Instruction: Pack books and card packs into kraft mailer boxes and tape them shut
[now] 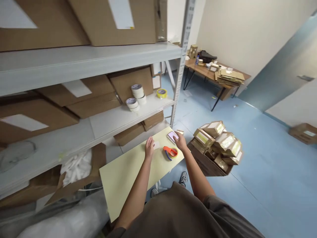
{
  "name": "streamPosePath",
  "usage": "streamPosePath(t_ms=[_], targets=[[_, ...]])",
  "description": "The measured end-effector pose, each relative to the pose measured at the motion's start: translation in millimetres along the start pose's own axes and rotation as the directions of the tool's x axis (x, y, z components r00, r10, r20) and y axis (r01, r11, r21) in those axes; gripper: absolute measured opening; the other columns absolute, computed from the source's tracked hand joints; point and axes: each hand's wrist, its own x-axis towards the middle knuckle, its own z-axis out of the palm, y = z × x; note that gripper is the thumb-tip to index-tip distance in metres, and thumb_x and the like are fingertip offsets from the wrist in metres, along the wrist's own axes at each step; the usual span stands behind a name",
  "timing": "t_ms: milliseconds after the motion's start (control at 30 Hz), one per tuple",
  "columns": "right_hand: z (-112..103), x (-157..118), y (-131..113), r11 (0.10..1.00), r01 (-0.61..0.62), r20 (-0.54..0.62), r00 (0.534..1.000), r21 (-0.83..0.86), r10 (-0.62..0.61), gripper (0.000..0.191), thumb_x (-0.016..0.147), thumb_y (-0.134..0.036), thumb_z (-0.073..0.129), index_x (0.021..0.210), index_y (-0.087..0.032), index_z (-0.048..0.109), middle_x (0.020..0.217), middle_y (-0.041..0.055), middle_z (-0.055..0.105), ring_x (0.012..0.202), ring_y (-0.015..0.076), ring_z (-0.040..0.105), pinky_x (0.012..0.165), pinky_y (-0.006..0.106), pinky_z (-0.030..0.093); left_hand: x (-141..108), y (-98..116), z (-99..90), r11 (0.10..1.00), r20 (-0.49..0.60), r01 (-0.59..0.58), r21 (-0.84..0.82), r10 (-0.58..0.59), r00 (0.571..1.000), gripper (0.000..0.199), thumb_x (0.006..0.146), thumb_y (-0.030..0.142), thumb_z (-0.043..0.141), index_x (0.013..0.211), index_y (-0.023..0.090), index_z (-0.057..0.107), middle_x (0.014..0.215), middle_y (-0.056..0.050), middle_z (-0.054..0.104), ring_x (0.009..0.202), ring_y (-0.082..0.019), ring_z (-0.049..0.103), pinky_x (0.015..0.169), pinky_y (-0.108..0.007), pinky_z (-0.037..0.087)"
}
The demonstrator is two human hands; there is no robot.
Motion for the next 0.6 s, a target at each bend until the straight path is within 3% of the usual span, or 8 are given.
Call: streamPosePath(t_ms=[133, 267, 400, 600], targets=[[61, -5, -42, 0.996, 0.093, 0.097, 0.991, 0.003, -0.093, 0.052, 0.099, -0.05, 0.055, 0.143, -0.025, 0.065, 0.147, 0.0127, 0.065, 0.138, 0.0315, 0.058, 0.118, 0.053, 0.046, -2, 9, -76.5, 0.998, -0.127, -0.067, -0.004, 0.066, 0.99, 0.063, 0.098, 0.055, 0.065, 0.15, 0.022, 0.057, 0.162, -0.017, 0.052, 0.151, -0.029, 0.048, 0.122, -0.041, 0.042], [84, -10, -64, 0.989, 0.146, 0.147, 0.979, -0.014, -0.143, 0.051, 0.101, -0.05, 0.053, 0.146, -0.026, 0.063, 0.153, 0.0127, 0.06, 0.143, 0.0309, 0.054, 0.121, 0.052, 0.042, -7, 9, -114.1, 0.994, -0.209, -0.103, 0.034, 0.108, 0.972, 0.061, 0.097, 0.054, 0.066, 0.15, 0.024, 0.058, 0.163, -0.014, 0.052, 0.152, -0.028, 0.048, 0.124, -0.041, 0.04], [80, -12, -53, 0.988, 0.152, 0.141, 0.979, -0.034, -0.146, 0.051, 0.102, -0.049, 0.052, 0.146, -0.025, 0.063, 0.153, 0.0127, 0.06, 0.144, 0.0309, 0.052, 0.122, 0.053, 0.042, -15, -3, -111.1, 0.995, -0.221, -0.077, 0.059, 0.088, 0.971, 0.063, 0.096, 0.055, 0.067, 0.15, 0.024, 0.057, 0.161, -0.014, 0.054, 0.152, -0.028, 0.048, 0.122, -0.04, 0.042], [54, -22, 5, 0.984, 0.17, 0.159, 0.974, -0.05, -0.16, 0.049, 0.098, -0.04, 0.055, 0.142, -0.023, 0.066, 0.148, 0.014, 0.063, 0.144, 0.0329, 0.051, 0.124, 0.055, 0.039, -39, -22, -65.8, 0.993, -0.24, -0.046, 0.105, 0.071, 0.968, 0.06, 0.096, 0.05, 0.069, 0.149, 0.023, 0.059, 0.16, -0.015, 0.055, 0.147, -0.029, 0.053, 0.122, -0.041, 0.043]])
